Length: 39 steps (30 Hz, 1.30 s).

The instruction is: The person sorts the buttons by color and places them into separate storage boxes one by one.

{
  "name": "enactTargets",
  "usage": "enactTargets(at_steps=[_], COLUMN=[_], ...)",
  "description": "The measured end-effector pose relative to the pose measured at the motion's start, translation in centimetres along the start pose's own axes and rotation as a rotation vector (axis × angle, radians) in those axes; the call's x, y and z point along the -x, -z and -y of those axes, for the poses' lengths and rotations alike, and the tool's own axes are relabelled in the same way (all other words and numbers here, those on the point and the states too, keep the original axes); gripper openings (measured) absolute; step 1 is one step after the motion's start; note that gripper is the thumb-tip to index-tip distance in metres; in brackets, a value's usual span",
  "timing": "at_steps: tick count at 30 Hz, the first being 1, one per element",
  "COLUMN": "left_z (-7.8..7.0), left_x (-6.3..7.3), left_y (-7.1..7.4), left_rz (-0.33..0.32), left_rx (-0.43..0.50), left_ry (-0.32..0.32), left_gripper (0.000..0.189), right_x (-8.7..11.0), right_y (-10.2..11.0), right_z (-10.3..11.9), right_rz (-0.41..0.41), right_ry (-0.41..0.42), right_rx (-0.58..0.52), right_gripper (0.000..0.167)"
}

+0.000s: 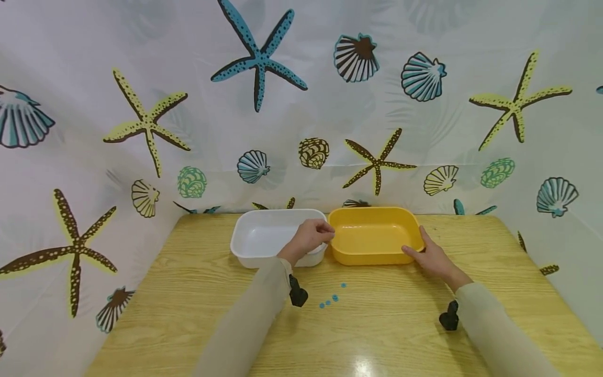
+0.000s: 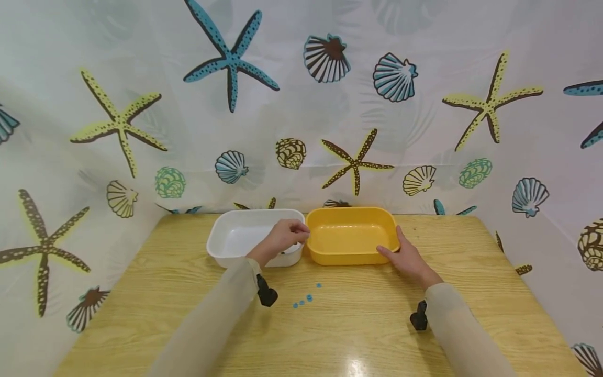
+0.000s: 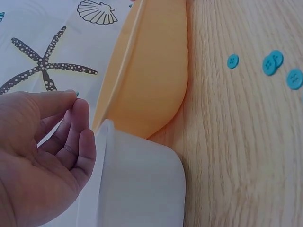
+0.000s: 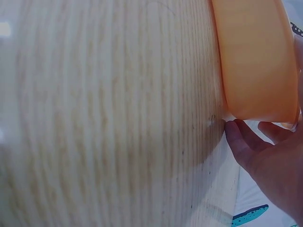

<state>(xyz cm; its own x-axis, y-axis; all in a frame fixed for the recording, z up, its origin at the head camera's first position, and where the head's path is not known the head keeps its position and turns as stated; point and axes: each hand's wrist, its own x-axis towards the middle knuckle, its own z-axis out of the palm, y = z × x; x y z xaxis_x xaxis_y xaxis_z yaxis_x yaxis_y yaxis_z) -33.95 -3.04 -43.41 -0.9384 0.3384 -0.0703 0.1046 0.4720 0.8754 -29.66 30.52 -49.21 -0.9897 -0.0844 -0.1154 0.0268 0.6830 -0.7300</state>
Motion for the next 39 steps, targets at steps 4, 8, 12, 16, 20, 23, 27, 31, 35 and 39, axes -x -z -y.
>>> enactTargets(at_steps=[4, 8, 12, 16, 20, 23, 27, 31, 35, 39], left_z=[0.1, 0.3, 0.2, -0.2, -0.4, -0.4, -0.1, 0.2, 0.4, 0.4], left_x=[-0.6, -1.3, -1.7, -1.6, -1.5, -1.6, -1.7, -1.3, -0.4, 1.0], left_y=[-0.1, -0.2, -0.3, -0.4, -0.5, -0.6, -0.5, -0.2, 0.2, 0.7], left_rz=[-0.005, -0.014, -0.027, -0.044, -0.078, -0.100, -0.098, -0.060, 0.024, 0.109], left_rx=[-0.003, -0.007, -0.003, 0.021, 0.054, 0.082, 0.088, 0.052, -0.039, -0.137], left_ry=[0.018, 0.033, 0.041, 0.070, 0.089, 0.084, 0.058, 0.010, -0.051, -0.101], left_gripper=[0.014, 0.014, 0.014, 0.014, 0.015, 0.019, 0.024, 0.026, 0.025, 0.022], right_x=[0.1, 0.1, 0.1, 0.2, 0.1, 0.1, 0.2, 0.3, 0.4, 0.5], right_y=[-0.1, -0.2, -0.3, -0.3, -0.4, -0.4, -0.4, -0.3, -0.1, -0.1], right_z=[0.2, 0.4, 0.6, 0.6, 0.6, 0.6, 0.5, 0.6, 0.5, 0.4], right_rz=[0.000, 0.000, -0.001, -0.005, -0.004, -0.002, 0.002, 0.003, 0.001, -0.004], right_ry=[-0.001, 0.004, 0.009, 0.017, 0.018, 0.020, 0.017, 0.011, 0.008, 0.006], right_rx=[-0.006, -0.014, -0.011, -0.023, -0.032, -0.032, -0.030, -0.027, -0.020, -0.011], right_gripper=[0.104, 0.103, 0.101, 0.100, 0.101, 0.102, 0.100, 0.098, 0.099, 0.101])
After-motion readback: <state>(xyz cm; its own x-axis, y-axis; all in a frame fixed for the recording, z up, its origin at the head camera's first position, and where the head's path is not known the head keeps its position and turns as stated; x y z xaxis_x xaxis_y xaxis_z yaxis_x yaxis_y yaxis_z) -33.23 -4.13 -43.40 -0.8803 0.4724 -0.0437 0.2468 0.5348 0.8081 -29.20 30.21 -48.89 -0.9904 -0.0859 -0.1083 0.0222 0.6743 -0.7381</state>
